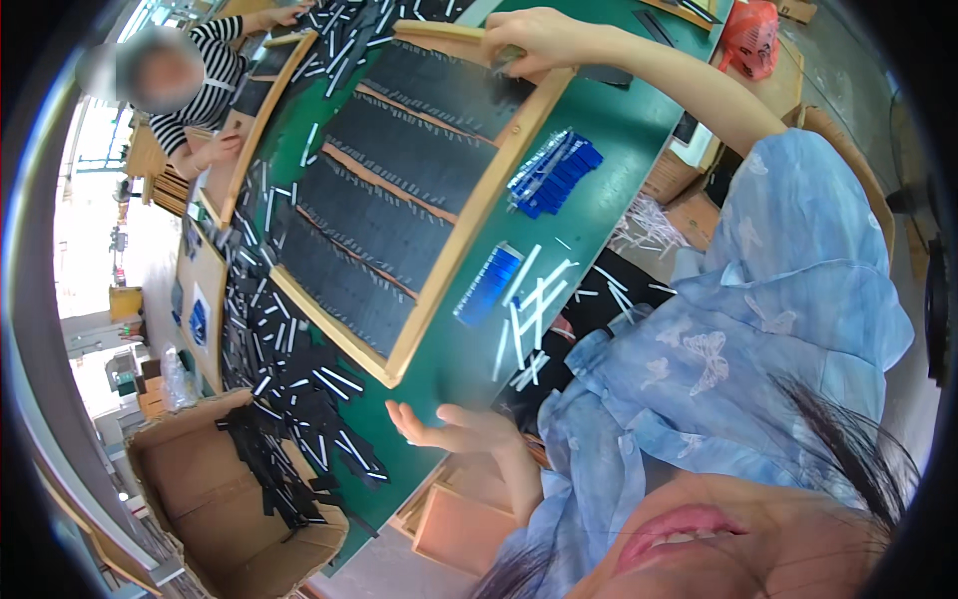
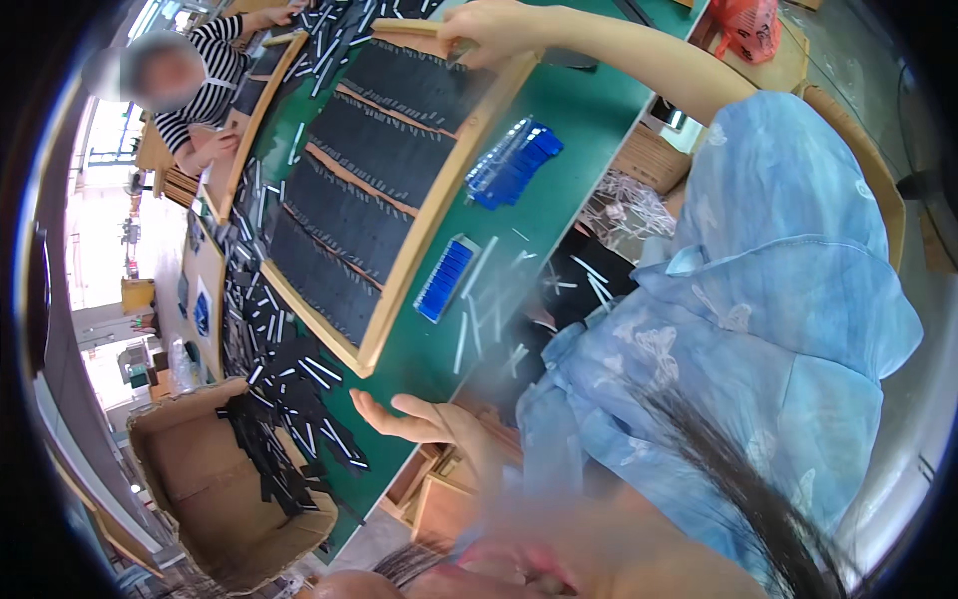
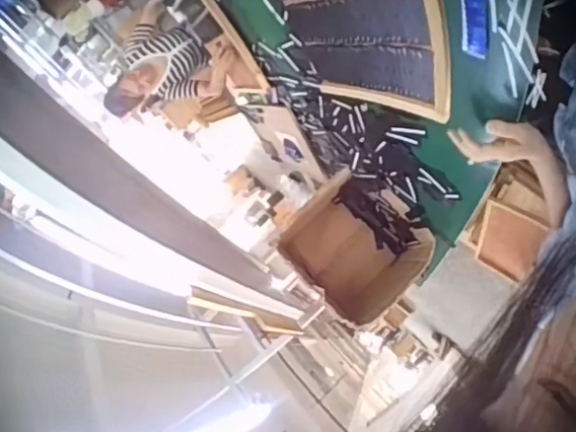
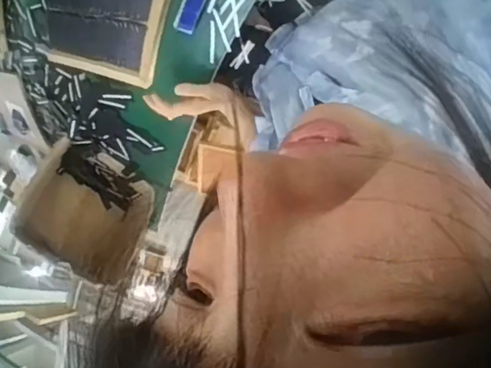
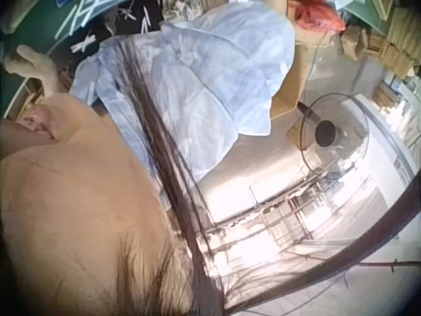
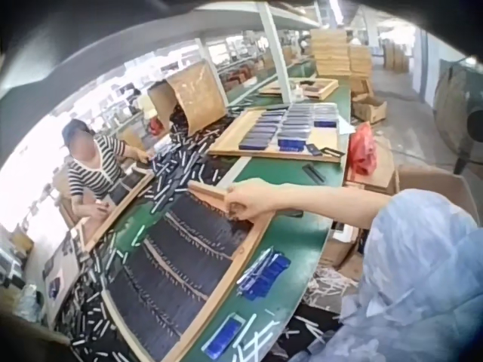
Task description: Manually assembling and sorting transformer components by wrapping or fitting black cores with blue components and placing them in a tray.
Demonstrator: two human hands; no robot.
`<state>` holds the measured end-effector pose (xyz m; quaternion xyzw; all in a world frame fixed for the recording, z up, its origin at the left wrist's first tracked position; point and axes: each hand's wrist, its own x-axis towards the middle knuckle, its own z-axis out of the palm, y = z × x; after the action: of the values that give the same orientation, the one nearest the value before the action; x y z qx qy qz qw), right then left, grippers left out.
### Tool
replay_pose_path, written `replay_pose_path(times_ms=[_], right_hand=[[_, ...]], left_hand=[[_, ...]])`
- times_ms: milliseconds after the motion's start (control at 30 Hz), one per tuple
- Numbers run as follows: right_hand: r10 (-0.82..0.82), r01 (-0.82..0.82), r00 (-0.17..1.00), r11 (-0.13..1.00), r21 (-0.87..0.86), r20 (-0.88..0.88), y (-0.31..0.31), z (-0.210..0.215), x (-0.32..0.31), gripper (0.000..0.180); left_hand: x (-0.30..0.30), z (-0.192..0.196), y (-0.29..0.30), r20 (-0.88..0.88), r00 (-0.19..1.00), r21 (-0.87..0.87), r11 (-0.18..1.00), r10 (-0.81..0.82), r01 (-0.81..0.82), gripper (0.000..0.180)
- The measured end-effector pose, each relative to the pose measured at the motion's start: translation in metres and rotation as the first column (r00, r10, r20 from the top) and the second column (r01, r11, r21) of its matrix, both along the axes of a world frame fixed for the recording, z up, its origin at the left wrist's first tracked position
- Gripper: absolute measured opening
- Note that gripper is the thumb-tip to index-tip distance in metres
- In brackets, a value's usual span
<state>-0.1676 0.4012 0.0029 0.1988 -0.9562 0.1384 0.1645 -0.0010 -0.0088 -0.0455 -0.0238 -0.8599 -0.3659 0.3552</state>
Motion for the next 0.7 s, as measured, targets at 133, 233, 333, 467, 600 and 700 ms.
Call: replay_pose_path(times_ms=[133, 233, 333, 467, 600, 700], right_hand=[[-0.139, 0.269, 0.921, 0.904, 0.334, -0.364, -0.009, -0.025, 0.016, 0.029], [-0.03, 0.23, 0.915, 0.858, 0.46, -0.403, -0.019, -0.007, 0.034, 0.032], [-0.042, 0.236, 0.941, 0.794, 0.56, -0.337, -0.016, -0.015, 0.035, 0.031], [0.005, 0.203, 0.943, 0.782, 0.59, -0.332, -0.021, -0.023, 0.029, 0.028], [0.001, 0.211, 0.952, 0.721, 0.66, -0.305, -0.028, -0.025, 0.033, 0.023], [0.051, 0.141, 0.942, 0.837, 0.53, -0.331, -0.019, -0.032, 0.036, 0.022]], left_hand=[[-0.006, -0.012, -0.011, -0.063, 0.993, -0.213, 0.971, 0.097, -0.108, 0.044], [-0.006, -0.008, -0.01, -0.064, 0.995, -0.249, 0.965, 0.072, -0.086, 0.042], [-0.015, -0.003, -0.007, -0.026, 1.0, -0.235, 0.972, 0.011, -0.016, 0.041], [-0.032, 0.023, -0.009, 0.218, 0.974, -0.247, 0.961, -0.068, 0.123, 0.04], [-0.038, 0.019, -0.021, 0.394, 0.917, -0.299, 0.934, -0.064, 0.193, 0.041], [-0.038, 0.009, -0.026, 0.35, 0.936, -0.435, 0.881, -0.026, 0.187, 0.043]])
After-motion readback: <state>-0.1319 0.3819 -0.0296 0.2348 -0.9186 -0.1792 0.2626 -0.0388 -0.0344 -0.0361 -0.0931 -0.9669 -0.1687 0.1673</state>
